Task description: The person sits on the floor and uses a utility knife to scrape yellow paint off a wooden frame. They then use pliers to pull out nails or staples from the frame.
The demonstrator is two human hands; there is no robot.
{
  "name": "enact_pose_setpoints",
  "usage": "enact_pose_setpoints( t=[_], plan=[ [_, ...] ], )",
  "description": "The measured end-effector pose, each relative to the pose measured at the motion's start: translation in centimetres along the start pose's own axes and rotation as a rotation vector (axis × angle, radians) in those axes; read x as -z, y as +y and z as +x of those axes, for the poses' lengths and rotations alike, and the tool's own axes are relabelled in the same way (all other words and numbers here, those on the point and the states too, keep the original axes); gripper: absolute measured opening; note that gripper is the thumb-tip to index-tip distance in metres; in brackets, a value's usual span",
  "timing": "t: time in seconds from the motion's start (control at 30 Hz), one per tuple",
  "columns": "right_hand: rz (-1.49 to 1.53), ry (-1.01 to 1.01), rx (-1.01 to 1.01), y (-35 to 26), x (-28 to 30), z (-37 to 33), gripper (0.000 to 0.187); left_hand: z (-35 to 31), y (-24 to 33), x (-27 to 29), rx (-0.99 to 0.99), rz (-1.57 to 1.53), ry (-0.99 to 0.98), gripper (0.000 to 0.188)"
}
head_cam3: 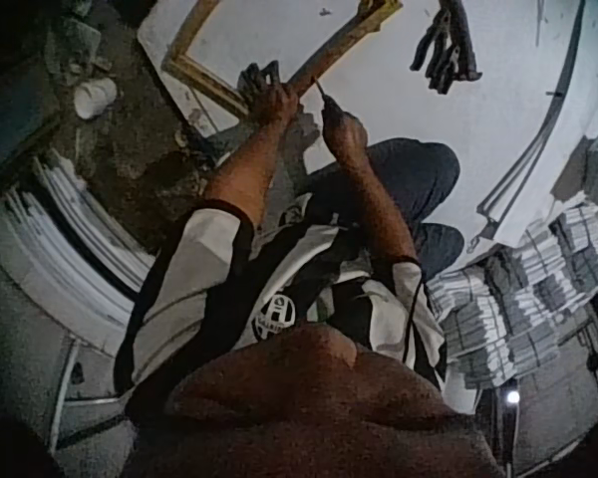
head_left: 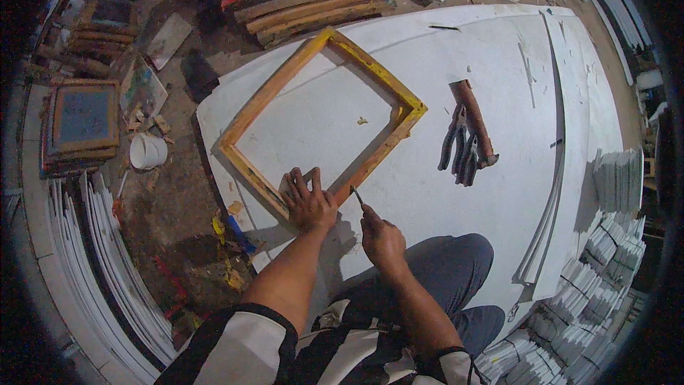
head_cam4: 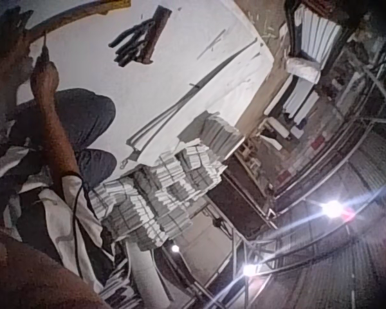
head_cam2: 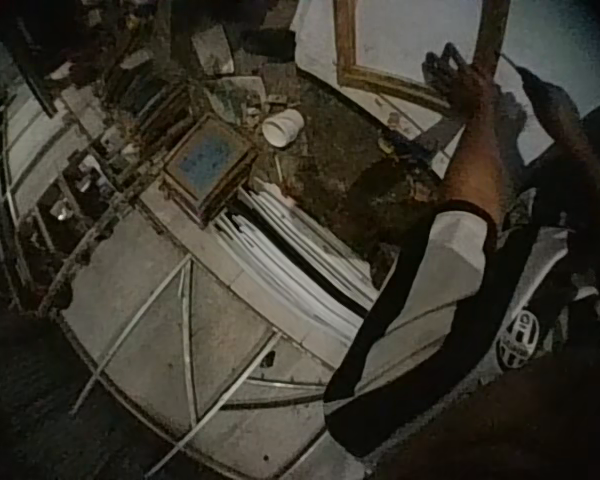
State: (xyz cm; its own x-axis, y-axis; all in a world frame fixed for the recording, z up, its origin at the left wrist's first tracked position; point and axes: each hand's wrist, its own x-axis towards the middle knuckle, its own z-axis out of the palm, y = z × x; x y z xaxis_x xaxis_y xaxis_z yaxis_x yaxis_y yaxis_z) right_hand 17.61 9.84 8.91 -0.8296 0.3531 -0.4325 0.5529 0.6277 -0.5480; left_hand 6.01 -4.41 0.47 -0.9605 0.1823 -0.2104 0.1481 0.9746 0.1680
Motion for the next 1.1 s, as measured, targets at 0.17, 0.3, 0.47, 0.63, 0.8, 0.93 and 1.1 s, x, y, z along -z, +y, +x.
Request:
enact_pose_setpoints(
  t=[0.17,0.3,0.47,0.63,0.8,0.93,1.1],
  plan=[
    [-0.049,-0.023,0.044,0.1,0.2,-0.1,0.044,0.1,0.4,0.3,0.014,0.003,-0.026,0.067],
    [-0.033,-0.034,0.045,-0.5,0.6,-0.1,0.045,0.3,0.6,0.9,0.025,0.046,-0.064,0.067],
    [-0.19,-0.1,-0.13,-4.2,2.0,-0.2,0.039,0.2,0.2,0.1,-0.005,0.036,-0.04,0.068],
    [-0.057,-0.081,-0.118,-3.3,0.7,0.4,0.04,0.4,-0.4,-1.4,-0.062,0.054,0.049,0.069],
    [-0.199,-0.028,-0.063,-3.4,0.7,-0.4,0.039,0.5,0.0,-0.5,-0.039,0.065,0.0,0.067],
    [0.232,0.041,-0.019,0.1,-2.0,0.7,0.039,-0.2,0.3,-0.4,-0.042,0.061,0.065,0.065],
    [1.343,-0.252,-0.478,1.9,-2.3,1.1,0.035,-0.3,0.2,-0.3,-0.039,0.069,0.08,0.063]
  ],
)
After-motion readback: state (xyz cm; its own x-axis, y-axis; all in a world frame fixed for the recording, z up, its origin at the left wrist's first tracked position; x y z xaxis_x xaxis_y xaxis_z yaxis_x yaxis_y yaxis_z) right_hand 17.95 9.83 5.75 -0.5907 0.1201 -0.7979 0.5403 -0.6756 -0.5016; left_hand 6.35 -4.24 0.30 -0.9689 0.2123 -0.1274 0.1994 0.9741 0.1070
